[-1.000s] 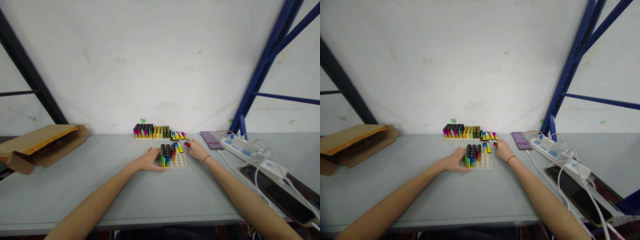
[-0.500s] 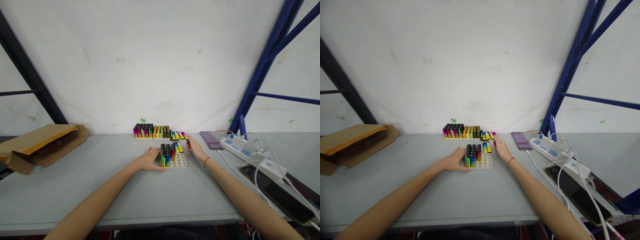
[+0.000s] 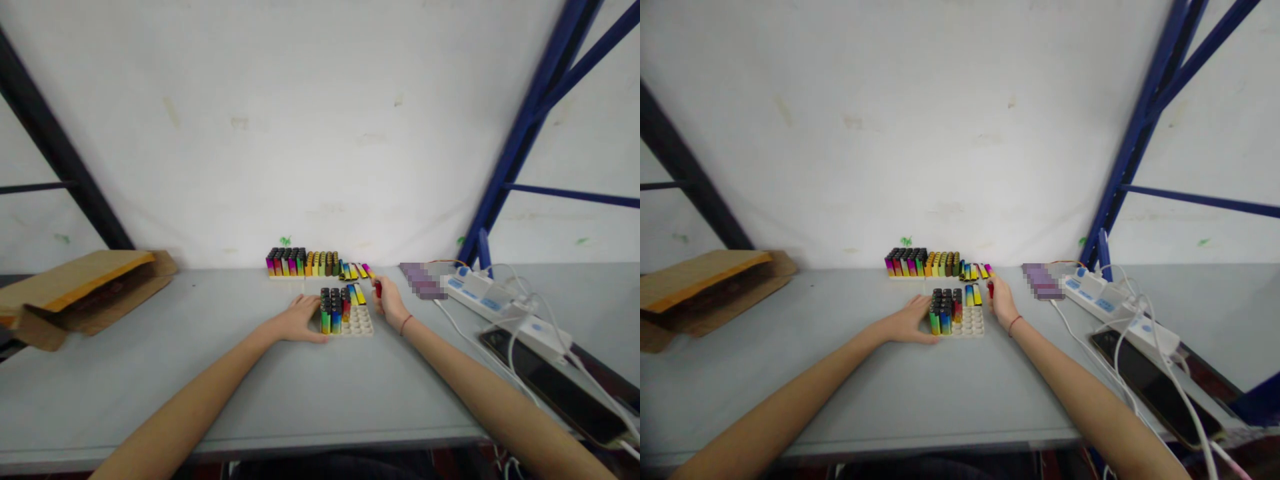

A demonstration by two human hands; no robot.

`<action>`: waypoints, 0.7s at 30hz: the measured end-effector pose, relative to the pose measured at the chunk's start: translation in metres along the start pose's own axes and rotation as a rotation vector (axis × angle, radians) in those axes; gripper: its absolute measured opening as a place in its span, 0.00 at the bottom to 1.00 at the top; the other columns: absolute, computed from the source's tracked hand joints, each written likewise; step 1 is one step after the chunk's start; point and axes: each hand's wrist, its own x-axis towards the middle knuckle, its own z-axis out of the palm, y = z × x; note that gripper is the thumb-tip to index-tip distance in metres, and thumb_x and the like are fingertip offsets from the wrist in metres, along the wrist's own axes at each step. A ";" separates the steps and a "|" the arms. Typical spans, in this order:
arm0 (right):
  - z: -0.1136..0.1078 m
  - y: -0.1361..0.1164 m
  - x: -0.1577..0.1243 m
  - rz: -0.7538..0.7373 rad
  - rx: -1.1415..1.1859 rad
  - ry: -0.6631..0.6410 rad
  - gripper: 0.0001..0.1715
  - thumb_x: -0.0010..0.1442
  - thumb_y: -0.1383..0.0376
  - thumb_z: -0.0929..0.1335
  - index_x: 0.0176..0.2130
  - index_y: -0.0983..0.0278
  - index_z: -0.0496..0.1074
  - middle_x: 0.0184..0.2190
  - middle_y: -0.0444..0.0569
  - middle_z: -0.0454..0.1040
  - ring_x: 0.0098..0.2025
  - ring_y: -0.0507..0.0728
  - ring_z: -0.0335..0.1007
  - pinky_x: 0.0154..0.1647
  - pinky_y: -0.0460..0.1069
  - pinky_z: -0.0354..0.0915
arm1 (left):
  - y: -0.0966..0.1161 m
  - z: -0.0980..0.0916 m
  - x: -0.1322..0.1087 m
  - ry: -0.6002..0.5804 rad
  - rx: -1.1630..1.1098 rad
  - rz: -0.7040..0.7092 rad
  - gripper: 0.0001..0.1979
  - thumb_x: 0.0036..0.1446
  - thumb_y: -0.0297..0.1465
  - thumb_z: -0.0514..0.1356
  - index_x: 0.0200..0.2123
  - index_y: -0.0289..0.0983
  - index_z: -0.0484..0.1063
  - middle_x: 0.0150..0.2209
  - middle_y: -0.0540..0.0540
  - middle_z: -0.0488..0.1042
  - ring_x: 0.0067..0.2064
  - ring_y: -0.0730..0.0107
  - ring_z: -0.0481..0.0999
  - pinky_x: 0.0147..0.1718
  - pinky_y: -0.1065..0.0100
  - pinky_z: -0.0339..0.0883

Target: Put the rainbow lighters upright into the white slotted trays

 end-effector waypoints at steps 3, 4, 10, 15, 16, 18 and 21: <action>0.002 0.001 0.000 0.112 0.126 0.080 0.14 0.56 0.54 0.58 0.24 0.58 0.54 0.08 0.34 0.45 0.10 0.48 0.35 0.10 0.44 0.38 | 0.000 0.000 0.000 0.003 0.005 -0.002 0.46 0.45 0.55 0.63 0.61 0.34 0.55 0.60 0.33 0.60 0.62 0.44 0.58 0.63 0.47 0.40; 0.002 0.001 0.000 0.114 0.145 0.096 0.14 0.56 0.54 0.58 0.25 0.59 0.55 0.08 0.33 0.46 0.10 0.48 0.36 0.09 0.44 0.38 | 0.000 0.000 0.000 0.001 0.003 -0.003 0.46 0.45 0.55 0.63 0.60 0.34 0.55 0.60 0.33 0.60 0.62 0.44 0.57 0.63 0.47 0.40; 0.003 -0.001 -0.001 0.108 0.178 0.119 0.22 0.60 0.49 0.54 0.23 0.59 0.56 0.07 0.34 0.45 0.09 0.48 0.37 0.09 0.43 0.39 | 0.003 -0.002 0.000 -0.008 -0.010 -0.012 0.47 0.45 0.55 0.63 0.60 0.33 0.56 0.61 0.32 0.59 0.62 0.42 0.57 0.63 0.46 0.39; 0.003 0.000 -0.002 0.117 0.202 0.149 0.16 0.59 0.56 0.55 0.23 0.59 0.54 0.07 0.34 0.46 0.09 0.48 0.38 0.09 0.43 0.39 | 0.001 0.000 0.000 0.000 -0.011 -0.008 0.47 0.45 0.55 0.62 0.60 0.33 0.56 0.60 0.32 0.60 0.62 0.42 0.57 0.62 0.45 0.40; 0.003 0.002 -0.001 0.110 0.194 0.171 0.15 0.58 0.58 0.56 0.23 0.59 0.53 0.07 0.34 0.46 0.09 0.48 0.38 0.09 0.44 0.39 | 0.000 0.000 0.000 0.000 -0.014 -0.009 0.47 0.44 0.56 0.62 0.60 0.33 0.56 0.60 0.32 0.60 0.62 0.42 0.57 0.63 0.45 0.40; 0.002 0.004 0.000 0.098 0.172 0.201 0.14 0.58 0.59 0.56 0.22 0.59 0.53 0.07 0.34 0.47 0.09 0.48 0.39 0.09 0.44 0.39 | 0.000 0.000 0.000 -0.001 -0.018 -0.008 0.48 0.45 0.56 0.62 0.61 0.32 0.56 0.61 0.32 0.59 0.62 0.42 0.57 0.63 0.45 0.39; 0.002 0.007 0.001 0.090 0.150 0.206 0.16 0.58 0.57 0.57 0.21 0.59 0.52 0.07 0.34 0.47 0.09 0.48 0.39 0.09 0.44 0.39 | 0.000 0.000 0.000 -0.006 -0.016 -0.002 0.48 0.45 0.56 0.62 0.61 0.32 0.54 0.61 0.31 0.58 0.63 0.43 0.56 0.63 0.45 0.39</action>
